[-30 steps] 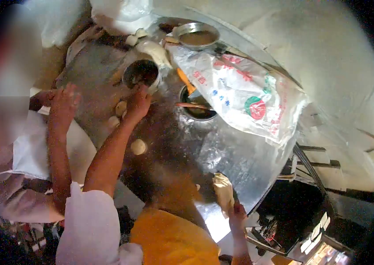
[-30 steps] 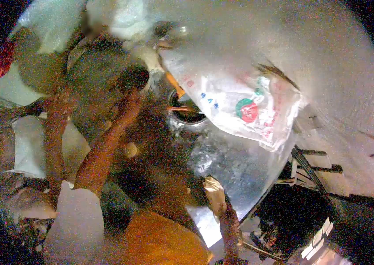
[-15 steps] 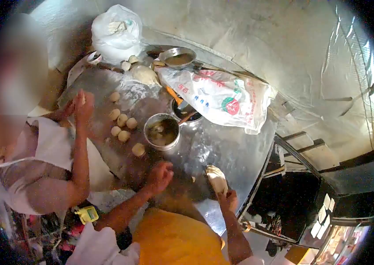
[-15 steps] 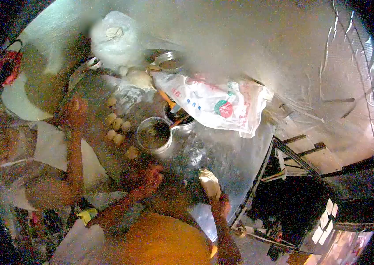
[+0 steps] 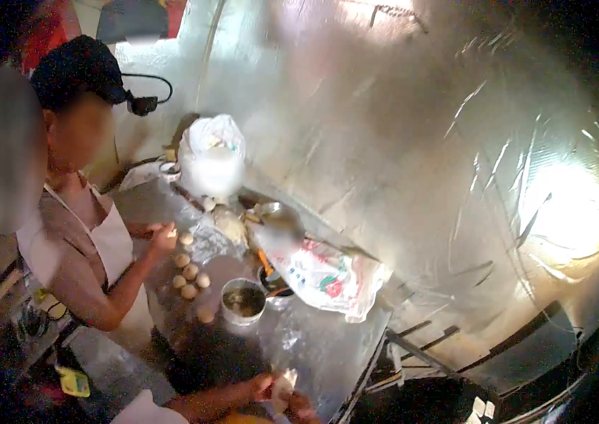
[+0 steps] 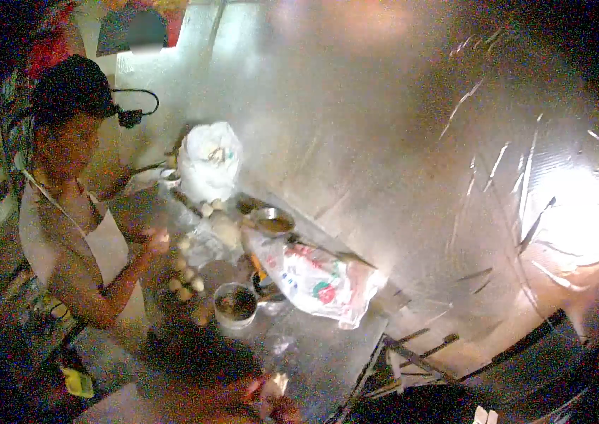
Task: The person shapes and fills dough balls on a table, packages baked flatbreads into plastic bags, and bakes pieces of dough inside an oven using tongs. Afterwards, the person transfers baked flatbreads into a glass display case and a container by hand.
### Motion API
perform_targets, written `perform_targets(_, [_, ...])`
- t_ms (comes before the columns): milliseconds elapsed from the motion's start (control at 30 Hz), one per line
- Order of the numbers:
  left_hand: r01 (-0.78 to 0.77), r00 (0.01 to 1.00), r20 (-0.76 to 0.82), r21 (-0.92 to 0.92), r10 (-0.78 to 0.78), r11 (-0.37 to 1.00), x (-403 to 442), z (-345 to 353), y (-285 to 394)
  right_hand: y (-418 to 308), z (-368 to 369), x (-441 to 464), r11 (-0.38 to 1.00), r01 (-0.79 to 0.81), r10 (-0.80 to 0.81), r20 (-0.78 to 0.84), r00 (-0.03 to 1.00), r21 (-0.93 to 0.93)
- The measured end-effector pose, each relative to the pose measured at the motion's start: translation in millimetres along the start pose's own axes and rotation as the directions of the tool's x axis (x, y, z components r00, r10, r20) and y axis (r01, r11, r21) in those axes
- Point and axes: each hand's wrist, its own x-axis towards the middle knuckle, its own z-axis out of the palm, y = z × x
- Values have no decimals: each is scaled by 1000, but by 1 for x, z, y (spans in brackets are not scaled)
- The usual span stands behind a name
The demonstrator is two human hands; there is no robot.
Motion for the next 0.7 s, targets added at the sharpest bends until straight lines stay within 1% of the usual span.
perform_targets(167, [-70,990,118,-40,74,997,9,-9,1,-34,31,-35,984,106,-113,42,993,142])
perform_targets(233, [-130,977,167,-26,132,991,11,-13,4,-46,38,-48,976,139,-147,40,988,170])
perform_targets(267, [-217,957,203,24,208,976,12,-13,5,-52,40,-56,970,154,-163,37,986,188])
perform_targets(300, [-380,907,245,124,343,917,14,-19,2,-55,41,-64,965,168,-178,32,984,202])
perform_targets(333, [-542,832,287,241,474,805,18,-22,1,-61,43,-73,960,179,-190,30,981,216])
perform_targets(367, [134,955,279,-111,-98,985,24,-28,6,-70,45,-85,956,188,-199,24,980,225])
perform_targets(400, [127,954,284,-100,-94,987,13,-13,16,-74,47,-93,952,199,-208,18,978,234])
perform_targets(433, [175,905,418,-182,-85,967,-16,28,35,-79,48,-101,946,207,-216,11,976,249])
perform_targets(467, [238,839,541,-255,-66,937,-32,55,43,-83,49,-111,942,218,-227,5,974,256])
perform_targets(500, [28,899,434,-197,61,980,-32,60,42,-87,51,-120,938,229,-236,-5,972,259])
perform_targets(533, [28,898,435,-192,60,981,-40,73,42,-90,53,-127,935,240,-245,-15,969,261])
perform_targets(600, [144,934,357,-418,16,897,-66,96,41,-99,57,-144,931,269,-267,-40,963,247])
perform_targets(633, [174,832,555,-260,0,950,-39,72,47,-98,57,-147,931,284,-280,-48,959,227])
perform_targets(667, [180,834,551,-260,-7,949,-26,55,36,-99,54,-148,929,308,-304,-50,951,207])
perform_targets(700, [197,869,489,-200,-77,960,-13,42,25,-79,35,-119,914,240,-277,71,958,328])
